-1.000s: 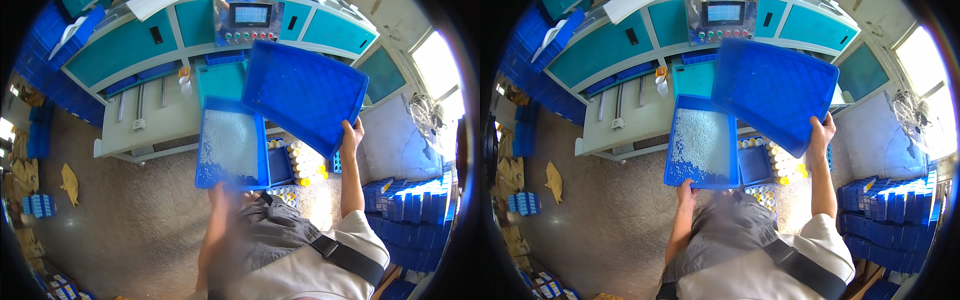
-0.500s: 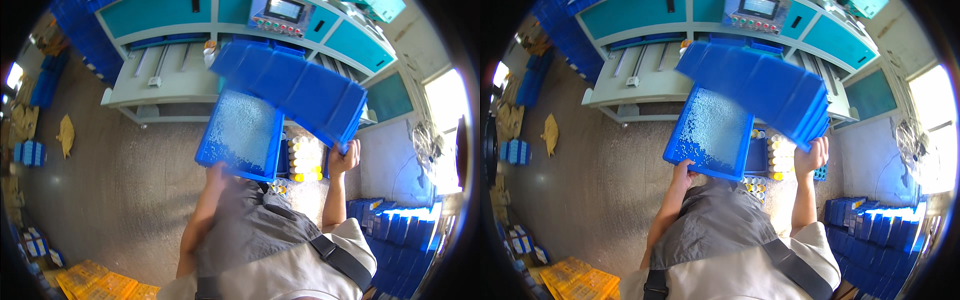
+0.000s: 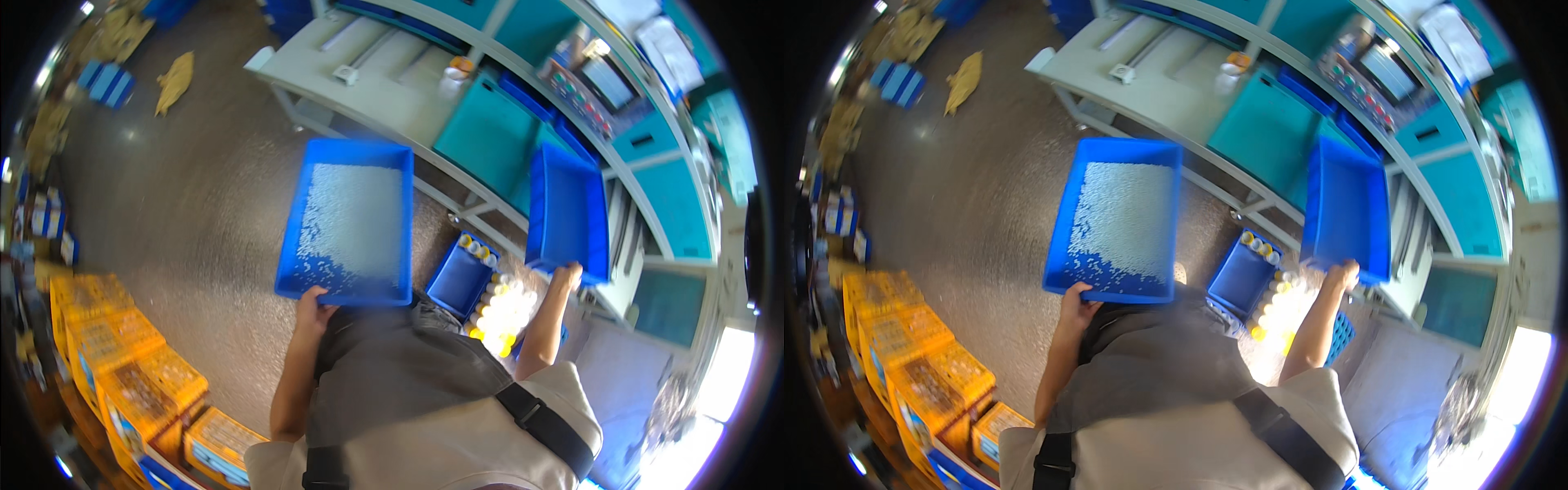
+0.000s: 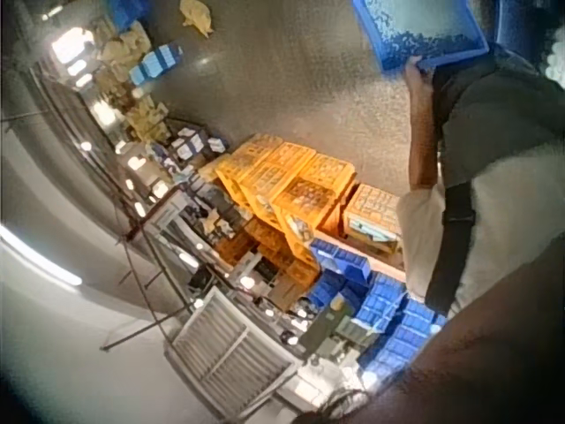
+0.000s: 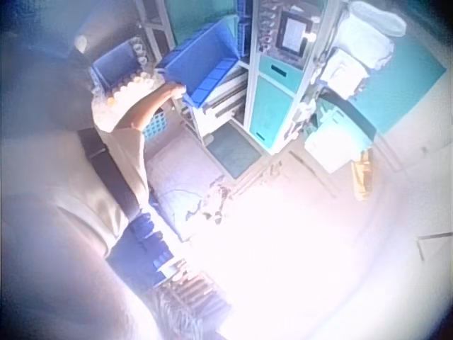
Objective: The person moves around a workshop, handling yellow sacks and a blue tray, then retrieves light blue slipper soles. They use a pen to mark the soles, place them into a plastic bag, and continue marking additional soles while walking through the area.
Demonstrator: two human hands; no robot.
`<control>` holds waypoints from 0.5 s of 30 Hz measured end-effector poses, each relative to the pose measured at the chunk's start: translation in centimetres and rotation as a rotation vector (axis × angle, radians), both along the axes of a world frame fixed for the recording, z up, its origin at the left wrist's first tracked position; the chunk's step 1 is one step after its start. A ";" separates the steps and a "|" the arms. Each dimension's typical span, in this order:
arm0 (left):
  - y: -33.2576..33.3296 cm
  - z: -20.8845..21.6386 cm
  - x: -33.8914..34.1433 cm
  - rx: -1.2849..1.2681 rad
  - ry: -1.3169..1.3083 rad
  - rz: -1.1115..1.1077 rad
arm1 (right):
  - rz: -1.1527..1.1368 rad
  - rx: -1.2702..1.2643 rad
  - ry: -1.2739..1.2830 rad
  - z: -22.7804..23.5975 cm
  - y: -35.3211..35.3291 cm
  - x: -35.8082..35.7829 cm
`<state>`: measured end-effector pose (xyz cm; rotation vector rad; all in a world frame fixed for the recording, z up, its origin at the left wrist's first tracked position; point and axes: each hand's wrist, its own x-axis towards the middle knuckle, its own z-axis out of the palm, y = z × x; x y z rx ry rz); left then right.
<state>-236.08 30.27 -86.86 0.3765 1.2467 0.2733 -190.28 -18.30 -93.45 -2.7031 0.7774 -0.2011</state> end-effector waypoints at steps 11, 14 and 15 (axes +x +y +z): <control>10.0 -5.0 -5.4 -0.083 0.349 0.541 | 0.449 -0.382 0.061 -13.1 3.5 13.6; 14.3 -5.7 -7.0 -0.065 0.354 0.536 | 0.754 -1.033 0.552 -14.3 9.8 13.8; 16.2 -6.2 -7.3 -0.053 0.342 0.545 | 0.851 -1.186 0.655 -14.9 13.3 12.8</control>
